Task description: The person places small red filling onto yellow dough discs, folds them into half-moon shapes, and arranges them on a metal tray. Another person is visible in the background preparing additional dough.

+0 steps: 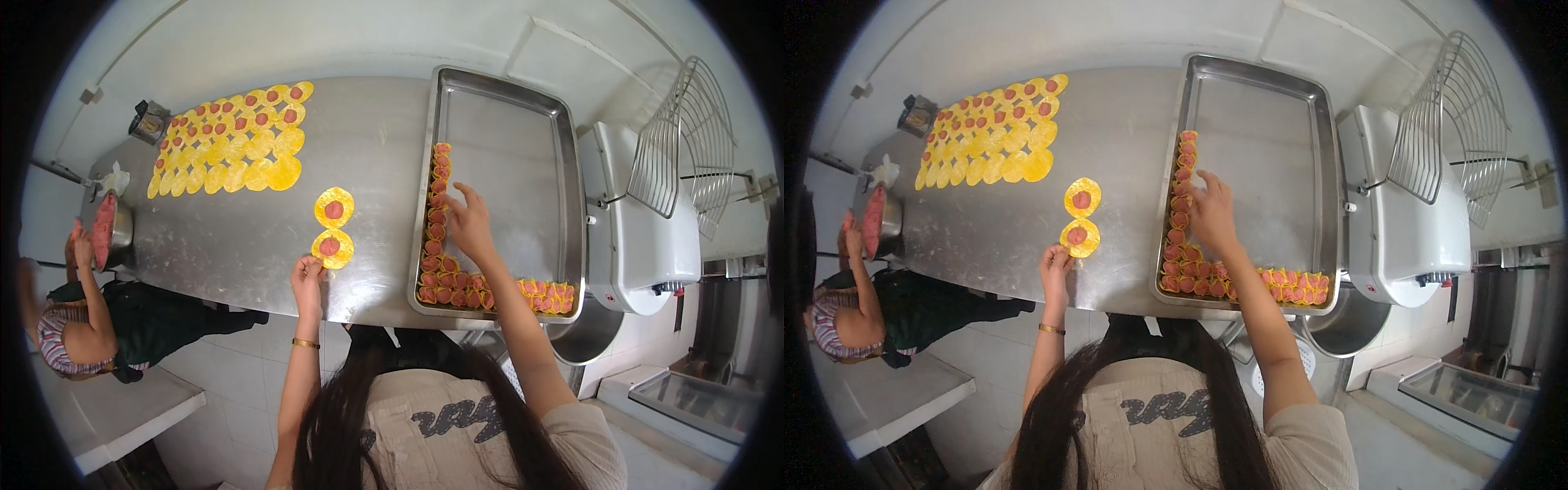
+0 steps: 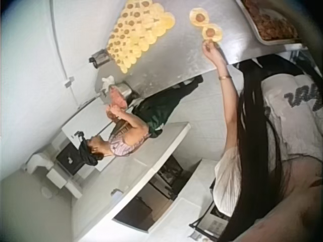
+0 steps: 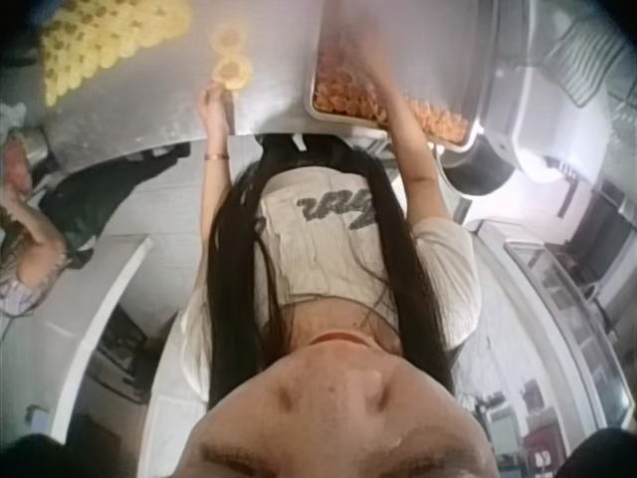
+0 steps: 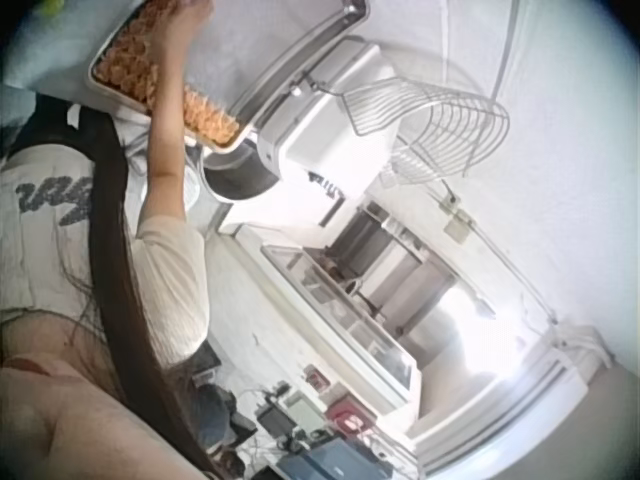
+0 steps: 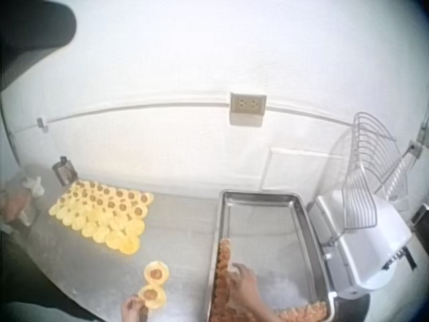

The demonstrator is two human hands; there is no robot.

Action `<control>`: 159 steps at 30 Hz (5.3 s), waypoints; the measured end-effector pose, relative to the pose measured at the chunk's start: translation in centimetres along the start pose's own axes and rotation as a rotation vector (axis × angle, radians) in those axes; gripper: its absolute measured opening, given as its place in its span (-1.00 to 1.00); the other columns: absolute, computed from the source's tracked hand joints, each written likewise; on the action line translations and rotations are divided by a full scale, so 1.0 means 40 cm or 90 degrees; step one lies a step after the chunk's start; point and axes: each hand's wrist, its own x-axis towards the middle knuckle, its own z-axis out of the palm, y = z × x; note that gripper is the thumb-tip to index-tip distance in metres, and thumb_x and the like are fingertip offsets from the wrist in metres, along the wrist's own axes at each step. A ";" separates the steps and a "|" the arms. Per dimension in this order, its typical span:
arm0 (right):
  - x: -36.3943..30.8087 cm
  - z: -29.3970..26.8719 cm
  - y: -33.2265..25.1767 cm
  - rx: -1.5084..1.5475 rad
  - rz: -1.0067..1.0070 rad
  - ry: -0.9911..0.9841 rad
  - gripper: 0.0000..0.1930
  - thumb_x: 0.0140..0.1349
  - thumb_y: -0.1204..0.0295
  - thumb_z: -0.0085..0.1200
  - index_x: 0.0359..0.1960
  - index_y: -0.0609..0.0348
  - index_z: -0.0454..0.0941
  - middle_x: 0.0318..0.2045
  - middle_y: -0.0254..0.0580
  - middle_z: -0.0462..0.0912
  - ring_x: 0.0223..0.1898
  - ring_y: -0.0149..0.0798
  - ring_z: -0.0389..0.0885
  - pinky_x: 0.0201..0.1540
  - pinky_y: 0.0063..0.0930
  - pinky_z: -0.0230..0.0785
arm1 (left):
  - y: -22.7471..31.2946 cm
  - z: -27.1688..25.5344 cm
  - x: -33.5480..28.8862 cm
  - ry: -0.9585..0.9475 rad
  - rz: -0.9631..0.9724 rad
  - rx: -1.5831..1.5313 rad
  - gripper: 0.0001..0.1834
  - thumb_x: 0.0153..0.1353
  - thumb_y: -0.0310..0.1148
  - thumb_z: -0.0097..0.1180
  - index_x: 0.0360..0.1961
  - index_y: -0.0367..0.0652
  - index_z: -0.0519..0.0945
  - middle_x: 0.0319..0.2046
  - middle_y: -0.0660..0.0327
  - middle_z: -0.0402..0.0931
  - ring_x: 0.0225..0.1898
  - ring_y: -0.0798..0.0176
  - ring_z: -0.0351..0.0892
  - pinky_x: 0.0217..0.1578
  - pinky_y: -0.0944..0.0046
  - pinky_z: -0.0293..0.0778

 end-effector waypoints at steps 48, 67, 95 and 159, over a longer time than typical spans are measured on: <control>-0.071 0.249 -0.301 0.883 0.533 -0.239 -0.73 0.21 0.58 0.11 -0.05 0.39 0.52 -0.19 -0.17 0.62 -0.16 -0.38 0.58 -0.05 -0.53 0.45 | 0.022 0.033 -0.040 -0.087 -0.064 0.021 -0.70 0.31 -0.53 -0.08 0.02 -0.28 0.57 -0.18 0.18 0.60 -0.26 0.42 0.60 -0.22 0.47 0.55; -0.081 0.186 -0.365 1.091 0.451 -0.185 -0.68 0.17 0.55 0.20 -0.02 0.33 0.54 -0.17 -0.22 0.64 -0.17 -0.40 0.58 -0.05 -0.52 0.41 | 0.077 0.034 -0.077 -0.135 -0.021 -0.076 -0.88 0.21 -0.55 0.18 -0.31 -0.19 0.46 -0.08 0.24 0.53 -0.17 0.43 0.58 -0.18 0.41 0.57; -0.132 0.147 -0.351 0.244 0.055 -0.274 -0.75 0.02 0.60 0.08 -0.22 0.19 0.62 -0.27 -0.02 0.58 -0.24 0.08 0.59 -0.18 -0.15 0.45 | 0.001 0.055 -0.127 -0.130 0.106 0.257 -0.76 -0.01 -0.60 0.35 -0.30 -0.28 0.58 -0.34 0.16 0.65 -0.32 0.35 0.67 -0.24 0.37 0.60; -0.174 0.168 -0.432 0.057 0.176 -0.087 -0.64 -0.01 0.65 0.08 -0.11 0.18 0.57 -0.20 -0.01 0.48 -0.15 0.11 0.52 -0.10 -0.15 0.42 | 0.037 0.032 -0.001 -0.449 0.335 0.455 -0.73 0.00 -0.40 0.34 -0.32 -0.26 0.52 -0.45 0.05 0.57 -0.40 0.02 0.57 -0.35 0.12 0.48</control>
